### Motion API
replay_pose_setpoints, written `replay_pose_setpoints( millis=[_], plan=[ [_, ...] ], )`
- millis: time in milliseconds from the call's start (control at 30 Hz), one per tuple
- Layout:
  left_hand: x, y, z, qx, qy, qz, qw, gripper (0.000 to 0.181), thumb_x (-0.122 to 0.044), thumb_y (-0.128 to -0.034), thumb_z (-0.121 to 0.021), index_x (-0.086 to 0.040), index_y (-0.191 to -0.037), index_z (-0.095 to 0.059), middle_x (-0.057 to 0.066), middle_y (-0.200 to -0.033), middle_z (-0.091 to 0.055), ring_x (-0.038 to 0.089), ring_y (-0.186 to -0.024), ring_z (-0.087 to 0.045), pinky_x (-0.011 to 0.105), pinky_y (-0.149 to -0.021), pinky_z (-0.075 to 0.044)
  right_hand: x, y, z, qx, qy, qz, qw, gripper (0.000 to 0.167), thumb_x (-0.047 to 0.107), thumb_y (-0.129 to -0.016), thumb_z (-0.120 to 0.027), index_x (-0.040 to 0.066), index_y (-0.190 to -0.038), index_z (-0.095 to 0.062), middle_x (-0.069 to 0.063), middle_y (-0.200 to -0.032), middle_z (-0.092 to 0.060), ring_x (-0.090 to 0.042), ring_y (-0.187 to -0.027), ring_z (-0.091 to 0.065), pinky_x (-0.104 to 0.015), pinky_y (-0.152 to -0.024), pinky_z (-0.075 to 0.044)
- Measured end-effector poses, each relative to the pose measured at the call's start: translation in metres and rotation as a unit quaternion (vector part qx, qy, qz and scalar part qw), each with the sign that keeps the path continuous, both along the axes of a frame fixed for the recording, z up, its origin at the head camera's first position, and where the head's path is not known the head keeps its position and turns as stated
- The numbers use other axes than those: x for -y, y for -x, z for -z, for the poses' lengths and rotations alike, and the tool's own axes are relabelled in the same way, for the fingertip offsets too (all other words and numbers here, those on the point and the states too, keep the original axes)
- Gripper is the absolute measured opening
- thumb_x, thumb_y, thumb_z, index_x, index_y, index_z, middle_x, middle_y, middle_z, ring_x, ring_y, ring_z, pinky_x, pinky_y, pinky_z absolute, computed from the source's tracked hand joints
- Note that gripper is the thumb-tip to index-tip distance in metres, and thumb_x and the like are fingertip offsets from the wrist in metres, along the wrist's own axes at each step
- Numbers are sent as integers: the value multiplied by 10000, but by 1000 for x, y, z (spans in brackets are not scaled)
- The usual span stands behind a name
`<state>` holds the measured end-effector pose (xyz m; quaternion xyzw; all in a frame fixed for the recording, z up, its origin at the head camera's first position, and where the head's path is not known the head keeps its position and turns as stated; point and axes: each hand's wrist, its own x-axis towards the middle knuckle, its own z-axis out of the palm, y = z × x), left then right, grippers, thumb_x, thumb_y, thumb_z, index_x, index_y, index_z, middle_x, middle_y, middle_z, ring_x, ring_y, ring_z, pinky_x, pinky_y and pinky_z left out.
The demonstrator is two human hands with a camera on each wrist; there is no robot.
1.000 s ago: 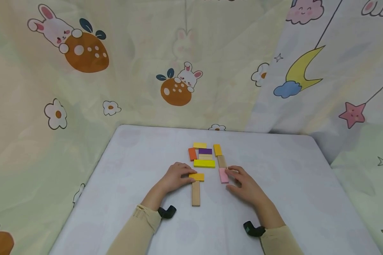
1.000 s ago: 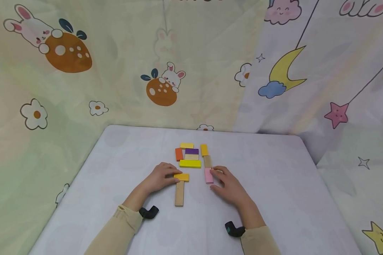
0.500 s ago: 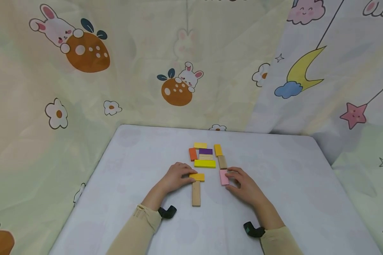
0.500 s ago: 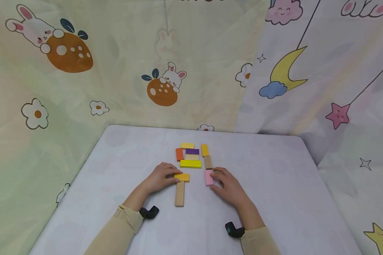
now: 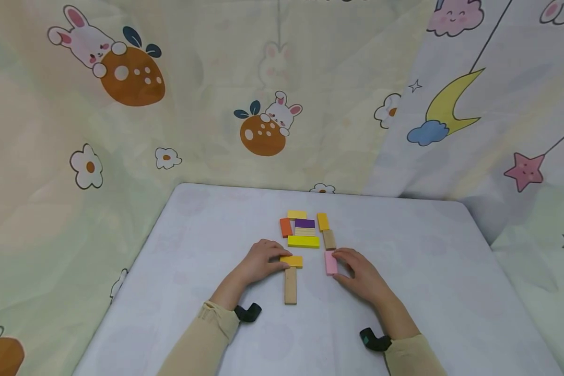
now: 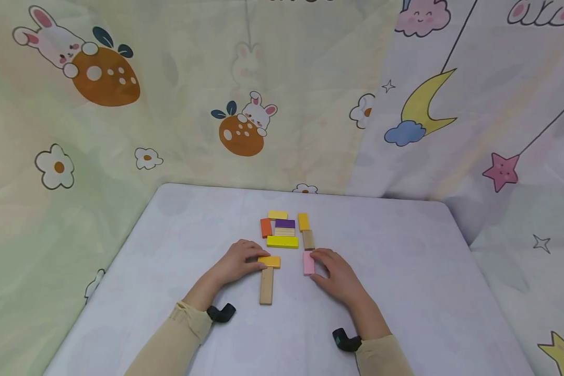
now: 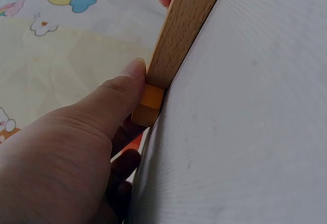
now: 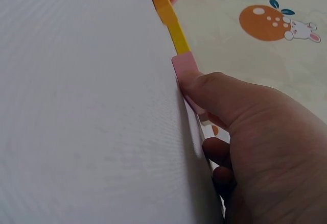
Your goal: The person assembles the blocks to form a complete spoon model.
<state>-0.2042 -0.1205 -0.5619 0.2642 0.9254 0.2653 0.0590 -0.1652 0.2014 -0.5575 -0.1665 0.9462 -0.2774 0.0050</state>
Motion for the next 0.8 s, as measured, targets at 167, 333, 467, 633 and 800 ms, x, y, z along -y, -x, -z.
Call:
replay_pose_setpoints(
  millis=[167, 333, 467, 633, 800],
  plan=[
    [-1, 0, -1, 31, 17, -32, 10000, 401, -559, -925, -596, -364, -1269, -659, -106, -1226, -636, 159, -1207, -490, 431, -1085, -389, -1, 1, 2, 98, -3, 38, 9999, 559, 335, -850, -780, 215, -1355, -573, -25, -1409, -540, -260, -1303, -512, -499, -1079, -452],
    [-1, -1, -2, 62, 70, -61, 9999, 402, -555, -925, -599, -369, -1277, -655, -109, -1228, -633, 159, -1215, -489, 433, -1094, -385, -1, 2, 3, 150, 2, 58, 9999, 563, 361, -855, -772, 216, -1363, -576, -10, -1399, -539, -247, -1292, -519, -493, -1079, -454],
    [-2, -1, -3, 103, 84, -87, 9999, 402, -543, -925, -606, -367, -1283, -653, -101, -1234, -632, 166, -1227, -486, 436, -1104, -376, -1, 3, 3, 171, 27, 50, 9998, 567, 362, -854, -773, 214, -1365, -578, -12, -1393, -539, -248, -1279, -526, -495, -1074, -457],
    [-2, -1, -3, 66, 117, -88, 9999, 403, -552, -926, -597, -371, -1282, -652, -104, -1236, -632, 166, -1230, -486, 430, -1104, -380, 0, 2, 1, 236, 35, 95, 9997, 590, 372, -851, -774, 221, -1382, -568, -12, -1394, -533, -242, -1266, -531, -491, -1064, -467],
    [-2, -1, -2, 51, 125, -64, 9999, 402, -554, -930, -589, -371, -1283, -650, -109, -1240, -630, 165, -1230, -488, 432, -1102, -382, 0, 1, 0, 240, 46, 84, 9997, 619, 379, -844, -780, 214, -1399, -563, -13, -1383, -534, -238, -1243, -542, -491, -1050, -479]
  ],
)
